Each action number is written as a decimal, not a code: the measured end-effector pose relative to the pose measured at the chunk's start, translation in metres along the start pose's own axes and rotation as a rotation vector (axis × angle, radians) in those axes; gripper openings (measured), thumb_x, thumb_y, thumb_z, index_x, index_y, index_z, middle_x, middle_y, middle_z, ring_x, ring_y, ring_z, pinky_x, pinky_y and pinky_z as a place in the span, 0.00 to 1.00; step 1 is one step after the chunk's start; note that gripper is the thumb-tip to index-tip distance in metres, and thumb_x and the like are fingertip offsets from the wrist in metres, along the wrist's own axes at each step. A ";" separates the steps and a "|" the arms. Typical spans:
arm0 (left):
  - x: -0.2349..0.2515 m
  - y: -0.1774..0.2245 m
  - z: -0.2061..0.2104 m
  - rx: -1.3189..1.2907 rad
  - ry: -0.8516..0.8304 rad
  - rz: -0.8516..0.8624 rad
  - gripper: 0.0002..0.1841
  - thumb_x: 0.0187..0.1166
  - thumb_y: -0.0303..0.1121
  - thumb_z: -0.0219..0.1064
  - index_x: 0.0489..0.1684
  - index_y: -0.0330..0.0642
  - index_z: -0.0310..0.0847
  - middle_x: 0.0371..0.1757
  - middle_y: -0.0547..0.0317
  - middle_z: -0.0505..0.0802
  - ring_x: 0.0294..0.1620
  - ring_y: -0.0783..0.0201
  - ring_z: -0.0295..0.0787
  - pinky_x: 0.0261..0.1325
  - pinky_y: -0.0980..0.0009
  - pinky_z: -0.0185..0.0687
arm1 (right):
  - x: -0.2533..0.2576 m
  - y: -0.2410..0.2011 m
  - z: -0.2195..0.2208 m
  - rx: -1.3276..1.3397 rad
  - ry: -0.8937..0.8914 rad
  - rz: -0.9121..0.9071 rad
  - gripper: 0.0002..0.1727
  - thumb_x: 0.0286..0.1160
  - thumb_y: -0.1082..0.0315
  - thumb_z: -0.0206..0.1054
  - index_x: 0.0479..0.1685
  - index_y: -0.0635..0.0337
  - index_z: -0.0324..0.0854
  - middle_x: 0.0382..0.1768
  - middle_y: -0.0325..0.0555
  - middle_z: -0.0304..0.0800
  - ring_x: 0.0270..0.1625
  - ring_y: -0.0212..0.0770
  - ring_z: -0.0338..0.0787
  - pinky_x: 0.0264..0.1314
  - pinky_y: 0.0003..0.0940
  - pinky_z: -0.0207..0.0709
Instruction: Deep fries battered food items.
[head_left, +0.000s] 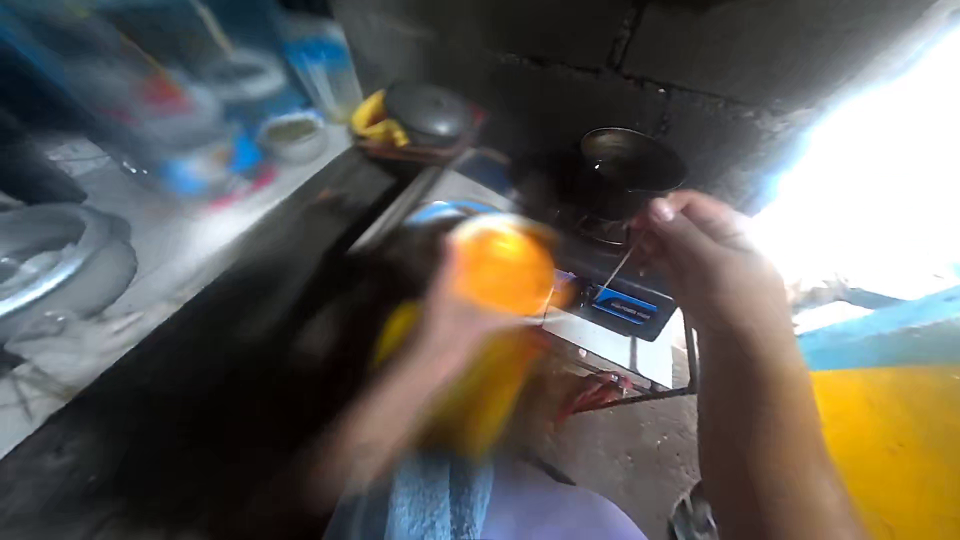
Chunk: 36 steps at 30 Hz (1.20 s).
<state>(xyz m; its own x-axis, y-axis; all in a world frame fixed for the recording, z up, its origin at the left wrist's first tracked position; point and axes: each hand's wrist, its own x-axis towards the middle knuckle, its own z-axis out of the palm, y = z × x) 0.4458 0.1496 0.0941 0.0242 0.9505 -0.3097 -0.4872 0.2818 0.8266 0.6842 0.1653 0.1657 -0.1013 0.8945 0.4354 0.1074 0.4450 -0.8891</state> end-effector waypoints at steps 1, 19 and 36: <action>0.000 -0.004 0.006 -0.006 0.008 0.002 0.35 0.91 0.62 0.31 0.81 0.48 0.67 0.63 0.40 0.89 0.55 0.43 0.93 0.46 0.45 0.93 | -0.001 -0.003 -0.003 -0.016 -0.007 -0.052 0.11 0.89 0.63 0.57 0.40 0.48 0.85 0.32 0.28 0.89 0.29 0.23 0.86 0.34 0.21 0.85; 0.017 -0.015 0.025 0.089 0.031 0.058 0.32 0.91 0.62 0.30 0.84 0.57 0.61 0.68 0.50 0.87 0.60 0.43 0.92 0.43 0.40 0.93 | 0.007 -0.004 -0.009 -0.336 -0.239 -0.275 0.09 0.87 0.71 0.56 0.43 0.66 0.79 0.28 0.41 0.80 0.27 0.29 0.80 0.30 0.25 0.77; 0.008 -0.001 0.047 0.115 -0.085 -0.037 0.29 0.92 0.58 0.40 0.79 0.51 0.71 0.61 0.43 0.89 0.55 0.46 0.93 0.46 0.48 0.94 | -0.004 -0.012 -0.003 -0.658 -0.221 -0.298 0.09 0.83 0.67 0.58 0.43 0.58 0.84 0.30 0.32 0.85 0.32 0.17 0.84 0.38 0.12 0.79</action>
<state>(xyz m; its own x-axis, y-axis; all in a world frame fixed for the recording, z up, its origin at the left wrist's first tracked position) 0.4877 0.1627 0.1127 0.1166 0.9456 -0.3036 -0.3814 0.3249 0.8654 0.6866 0.1566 0.1747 -0.4076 0.7333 0.5442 0.6055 0.6631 -0.4401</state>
